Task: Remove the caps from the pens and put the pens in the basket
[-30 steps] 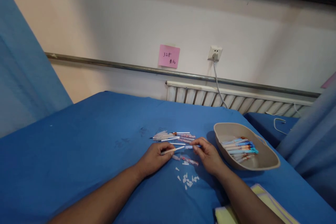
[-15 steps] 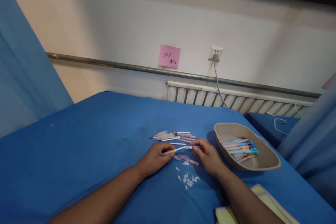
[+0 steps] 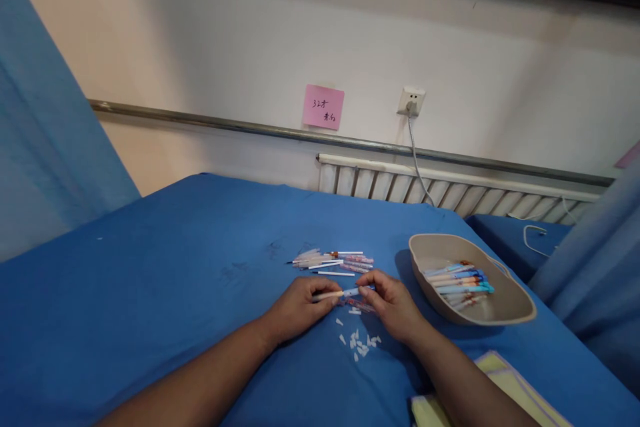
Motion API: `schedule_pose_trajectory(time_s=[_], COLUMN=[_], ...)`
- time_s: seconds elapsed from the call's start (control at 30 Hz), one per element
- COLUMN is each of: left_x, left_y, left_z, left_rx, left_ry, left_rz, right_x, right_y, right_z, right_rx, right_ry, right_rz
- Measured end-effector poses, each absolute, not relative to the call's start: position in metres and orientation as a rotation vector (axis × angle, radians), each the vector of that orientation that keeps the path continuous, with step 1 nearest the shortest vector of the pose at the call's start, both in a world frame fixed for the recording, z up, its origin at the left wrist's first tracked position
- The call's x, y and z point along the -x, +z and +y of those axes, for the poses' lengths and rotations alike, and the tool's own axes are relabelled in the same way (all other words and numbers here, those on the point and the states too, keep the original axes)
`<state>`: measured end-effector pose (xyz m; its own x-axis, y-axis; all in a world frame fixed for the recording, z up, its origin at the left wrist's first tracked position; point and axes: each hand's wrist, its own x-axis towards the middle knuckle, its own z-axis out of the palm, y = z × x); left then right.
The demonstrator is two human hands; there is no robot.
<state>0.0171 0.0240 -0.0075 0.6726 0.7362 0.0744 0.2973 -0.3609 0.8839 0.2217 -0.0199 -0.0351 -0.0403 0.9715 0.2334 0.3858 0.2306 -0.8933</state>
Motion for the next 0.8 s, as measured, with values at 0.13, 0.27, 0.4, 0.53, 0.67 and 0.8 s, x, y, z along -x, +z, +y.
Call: schedule_pose_trajectory(time_s=[0.13,0.27,0.4,0.53,0.67,0.8], left_x=[-0.019,-0.019,-0.019,-0.019,-0.018,-0.017], left_y=[-0.005,-0.005,-0.004,-0.004,-0.008,-0.012], left_z=[0.021,0.02,0.021,0.021,0.023,0.023], left_rx=[-1.909,-1.829,-1.802,-1.789,-1.755,-1.753], left_ry=[0.579,0.588,0.557,0.54,0.578,0.608], left_rz=[0.782,0.789,0.783,0.78,0.825,0.862], right_x=[-0.219,-0.219,-0.217,-0.215,-0.212,-0.209], right_y=[-0.031,-0.029,-0.026,-0.023,-0.021,-0.02], right_z=[-0.022,-0.023,-0.025,-0.027,-0.028,-0.029], right_rx=[1.32,1.338,1.343,1.329,1.31,1.325], right_ry=[0.747,0.71,0.621,0.619,0.648,0.612], right_rz=[-1.632,-1.675,-1.74,-1.762,-1.797,-1.828])
